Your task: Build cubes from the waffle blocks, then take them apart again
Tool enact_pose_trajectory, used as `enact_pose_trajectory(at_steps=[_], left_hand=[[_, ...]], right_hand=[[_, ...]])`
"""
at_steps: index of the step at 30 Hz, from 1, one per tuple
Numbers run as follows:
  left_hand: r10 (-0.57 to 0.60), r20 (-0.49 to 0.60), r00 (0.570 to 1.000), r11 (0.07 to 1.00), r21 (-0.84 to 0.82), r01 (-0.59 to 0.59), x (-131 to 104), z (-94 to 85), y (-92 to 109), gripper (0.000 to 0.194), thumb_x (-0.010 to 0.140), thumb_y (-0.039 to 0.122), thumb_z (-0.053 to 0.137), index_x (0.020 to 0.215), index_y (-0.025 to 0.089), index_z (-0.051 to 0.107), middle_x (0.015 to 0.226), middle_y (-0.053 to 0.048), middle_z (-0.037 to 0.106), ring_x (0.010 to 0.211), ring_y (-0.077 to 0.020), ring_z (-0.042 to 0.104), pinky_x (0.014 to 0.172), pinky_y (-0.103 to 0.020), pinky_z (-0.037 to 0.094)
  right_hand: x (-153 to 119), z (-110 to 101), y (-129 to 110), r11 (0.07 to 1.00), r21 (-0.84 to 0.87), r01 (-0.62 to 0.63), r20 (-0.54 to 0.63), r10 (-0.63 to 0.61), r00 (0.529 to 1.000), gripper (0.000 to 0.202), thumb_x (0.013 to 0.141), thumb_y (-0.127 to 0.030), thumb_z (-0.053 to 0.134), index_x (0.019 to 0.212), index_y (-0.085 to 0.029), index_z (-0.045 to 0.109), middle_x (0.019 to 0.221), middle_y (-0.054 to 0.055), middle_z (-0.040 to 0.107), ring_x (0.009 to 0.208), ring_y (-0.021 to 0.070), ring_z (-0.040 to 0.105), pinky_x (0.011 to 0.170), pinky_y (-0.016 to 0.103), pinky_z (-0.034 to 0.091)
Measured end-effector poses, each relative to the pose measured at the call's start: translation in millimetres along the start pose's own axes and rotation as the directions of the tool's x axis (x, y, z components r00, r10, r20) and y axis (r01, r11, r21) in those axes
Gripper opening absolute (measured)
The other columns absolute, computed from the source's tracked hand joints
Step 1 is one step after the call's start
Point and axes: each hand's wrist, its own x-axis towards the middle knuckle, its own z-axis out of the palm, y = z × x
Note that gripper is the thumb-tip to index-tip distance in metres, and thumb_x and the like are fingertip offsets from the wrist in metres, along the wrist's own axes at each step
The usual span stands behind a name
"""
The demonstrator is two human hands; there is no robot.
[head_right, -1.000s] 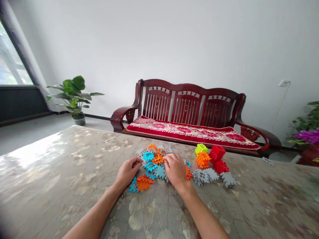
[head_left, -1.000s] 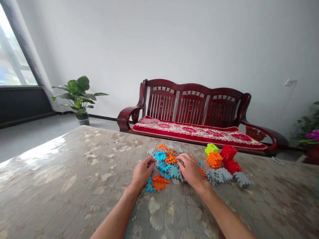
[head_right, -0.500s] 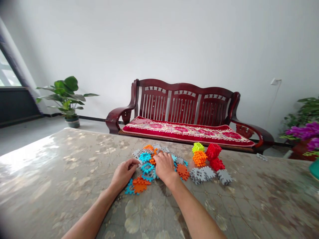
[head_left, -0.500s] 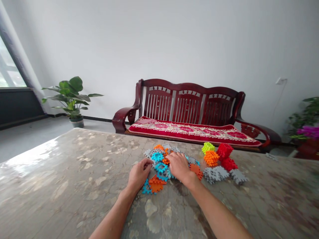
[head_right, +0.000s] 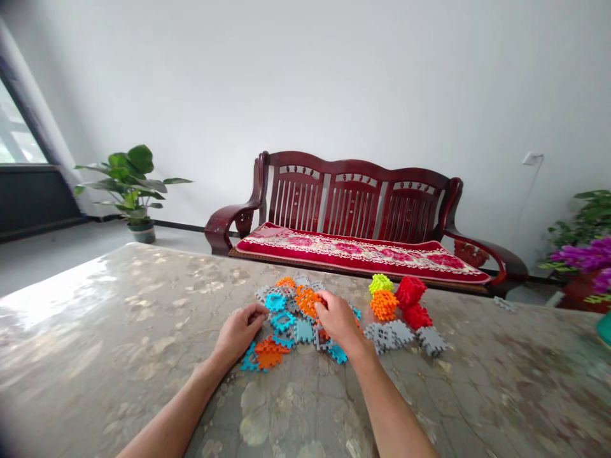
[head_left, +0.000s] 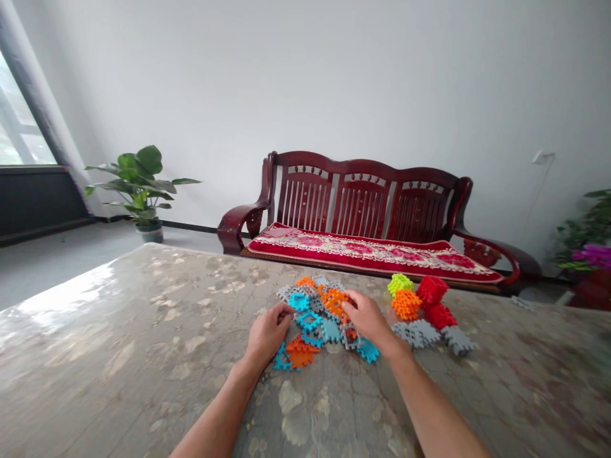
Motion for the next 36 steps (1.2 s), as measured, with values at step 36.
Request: enact_pose_trajectory(at_steps=[36], left_hand=[[-0.020, 0.029, 0.999, 0.999, 0.034, 0.019, 0.6, -2.6, 1.0, 0.020, 0.083, 0.027, 0.050, 0.091, 0.024, 0.068, 0.080, 0.002, 0.072, 0.078, -0.0146, 0.064, 0.067, -0.020, 0.040]], right_hand=[[-21.9, -15.4, -3.0, 0.817, -0.573, -0.068, 0.022, 0.099, 0.995, 0.028, 0.082, -0.030, 0.052, 0.105, -0.024, 0.066, 0.101, 0.008, 0.072, 0.096, 0.0252, 0.065, 0.077, 0.032, 0.044]])
